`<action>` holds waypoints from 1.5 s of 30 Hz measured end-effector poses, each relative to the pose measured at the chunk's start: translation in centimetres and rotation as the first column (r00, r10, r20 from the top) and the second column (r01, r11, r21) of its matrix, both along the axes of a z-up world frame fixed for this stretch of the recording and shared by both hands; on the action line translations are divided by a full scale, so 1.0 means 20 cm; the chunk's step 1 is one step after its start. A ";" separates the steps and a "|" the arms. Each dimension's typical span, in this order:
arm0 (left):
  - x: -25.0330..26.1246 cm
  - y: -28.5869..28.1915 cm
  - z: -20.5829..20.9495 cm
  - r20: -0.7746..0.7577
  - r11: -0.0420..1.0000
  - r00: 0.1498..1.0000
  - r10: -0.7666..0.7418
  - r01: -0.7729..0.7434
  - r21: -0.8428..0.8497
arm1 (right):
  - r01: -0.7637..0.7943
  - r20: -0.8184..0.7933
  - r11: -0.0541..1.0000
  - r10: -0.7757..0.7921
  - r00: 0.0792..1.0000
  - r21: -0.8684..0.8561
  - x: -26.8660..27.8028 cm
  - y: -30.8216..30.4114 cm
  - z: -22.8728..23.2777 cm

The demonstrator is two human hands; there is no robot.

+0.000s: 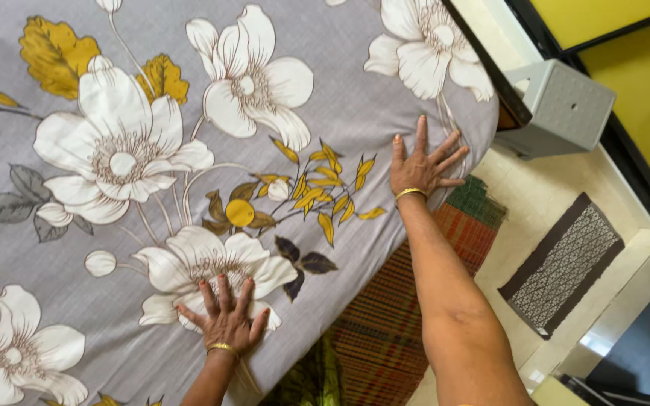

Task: The person smooths a floral-patterned bedsheet on a bed, then places and adjusts a pillow and folded blankets at the head of the bed. The person continues to smooth the sheet along the sides and corners, ensuring it is flat and aligned.

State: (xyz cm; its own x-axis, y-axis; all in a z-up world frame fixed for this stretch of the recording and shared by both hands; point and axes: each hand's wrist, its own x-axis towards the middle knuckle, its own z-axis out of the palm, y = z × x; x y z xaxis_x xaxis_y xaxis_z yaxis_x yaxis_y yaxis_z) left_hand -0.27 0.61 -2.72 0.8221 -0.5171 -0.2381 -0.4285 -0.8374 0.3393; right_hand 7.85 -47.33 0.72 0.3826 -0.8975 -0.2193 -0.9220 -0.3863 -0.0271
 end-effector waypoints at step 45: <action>1.04 -2.75 0.15 0.029 0.961 0.961 0.275 -0.276 0.026 | -0.537 0.191 0.833 0.553 0.811 -0.132 -0.01 -0.72 -0.04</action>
